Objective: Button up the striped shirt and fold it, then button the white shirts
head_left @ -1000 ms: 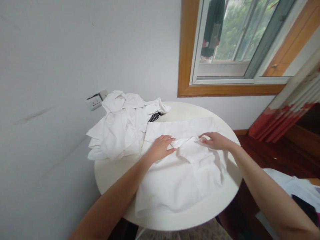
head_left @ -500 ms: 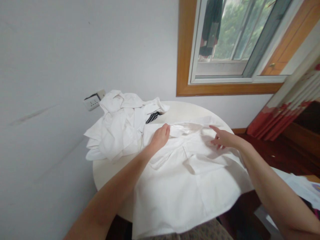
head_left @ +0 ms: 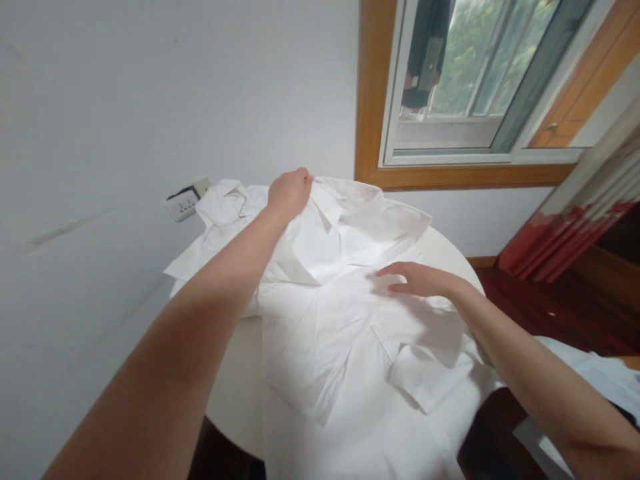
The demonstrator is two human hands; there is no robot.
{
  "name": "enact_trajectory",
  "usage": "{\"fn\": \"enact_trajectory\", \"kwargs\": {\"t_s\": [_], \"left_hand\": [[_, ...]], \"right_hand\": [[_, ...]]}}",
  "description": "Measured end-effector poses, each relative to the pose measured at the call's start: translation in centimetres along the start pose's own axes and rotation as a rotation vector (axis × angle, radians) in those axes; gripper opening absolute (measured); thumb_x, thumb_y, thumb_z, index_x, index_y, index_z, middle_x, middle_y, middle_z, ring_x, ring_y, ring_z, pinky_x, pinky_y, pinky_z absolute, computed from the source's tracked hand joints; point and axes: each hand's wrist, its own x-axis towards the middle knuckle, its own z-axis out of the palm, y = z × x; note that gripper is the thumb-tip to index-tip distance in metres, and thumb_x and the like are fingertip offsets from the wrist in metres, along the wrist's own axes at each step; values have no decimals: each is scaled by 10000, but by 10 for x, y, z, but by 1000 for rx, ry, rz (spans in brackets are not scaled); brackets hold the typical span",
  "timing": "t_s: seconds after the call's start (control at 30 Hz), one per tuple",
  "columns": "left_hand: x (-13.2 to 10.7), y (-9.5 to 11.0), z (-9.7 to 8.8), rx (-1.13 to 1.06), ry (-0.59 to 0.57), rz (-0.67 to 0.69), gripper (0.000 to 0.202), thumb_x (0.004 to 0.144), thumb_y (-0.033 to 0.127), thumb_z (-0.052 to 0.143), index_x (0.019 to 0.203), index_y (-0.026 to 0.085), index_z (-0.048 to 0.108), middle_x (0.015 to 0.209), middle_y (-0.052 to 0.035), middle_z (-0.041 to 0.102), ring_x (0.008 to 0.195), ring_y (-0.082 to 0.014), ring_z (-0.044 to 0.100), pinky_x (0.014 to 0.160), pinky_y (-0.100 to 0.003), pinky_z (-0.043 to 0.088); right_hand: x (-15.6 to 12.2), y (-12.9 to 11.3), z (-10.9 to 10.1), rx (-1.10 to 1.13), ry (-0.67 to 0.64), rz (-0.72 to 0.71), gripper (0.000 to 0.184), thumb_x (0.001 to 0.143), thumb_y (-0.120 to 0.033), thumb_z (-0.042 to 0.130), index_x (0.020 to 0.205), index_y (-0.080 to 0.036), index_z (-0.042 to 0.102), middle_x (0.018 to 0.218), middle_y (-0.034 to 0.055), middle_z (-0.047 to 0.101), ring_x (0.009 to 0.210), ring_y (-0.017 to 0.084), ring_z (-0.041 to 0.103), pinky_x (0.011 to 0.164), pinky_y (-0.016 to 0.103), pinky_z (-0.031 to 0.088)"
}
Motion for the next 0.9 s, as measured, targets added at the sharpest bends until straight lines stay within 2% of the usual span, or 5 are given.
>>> {"fn": "enact_trajectory", "kwargs": {"t_s": [0.1, 0.2, 0.37, 0.6, 0.9], "left_hand": [[2, -7, 2, 162, 65, -30, 295, 960, 156, 335, 1193, 65, 492, 1034, -134, 609, 1086, -267, 504, 956, -484, 314], [-17, 10, 19, 180, 62, 50, 312, 931, 152, 376, 1219, 118, 491, 1158, -158, 556, 1144, -307, 463, 949, -478, 324], [-83, 41, 70, 183, -241, 278, 234, 922, 219, 390, 1044, 162, 581, 986, -113, 620, 1003, -273, 542, 832, -388, 403], [-140, 16, 119, 157, -317, 199, 243, 910, 202, 407, 1069, 153, 585, 1012, -135, 603, 988, -278, 532, 771, -380, 418], [-145, 1, 124, 3, -215, 180, 187, 881, 190, 451, 988, 182, 604, 1004, -86, 610, 990, -234, 519, 872, -351, 420]], "right_hand": [[9, -7, 26, -132, -19, -65, 522, 849, -425, 577, 1341, -267, 502, 1349, 71, 541, 1219, 244, 512, 1016, 381, 399], [18, -15, 44, -325, 27, -22, 584, 868, -447, 547, 1397, -231, 428, 1319, 127, 545, 1196, 287, 505, 940, 407, 434], [44, -24, 53, -501, 142, 71, 589, 929, -445, 421, 1445, -173, 338, 1147, 165, 617, 1057, 296, 551, 854, 378, 458], [90, -13, 58, -570, 179, 184, 541, 957, -232, 342, 1483, -186, 223, 1037, 142, 670, 952, 243, 631, 813, 318, 451], [112, -5, 57, -505, 168, 191, 367, 984, -352, 256, 1205, -231, 523, 1001, 102, 711, 897, 228, 662, 726, 292, 428]]}}
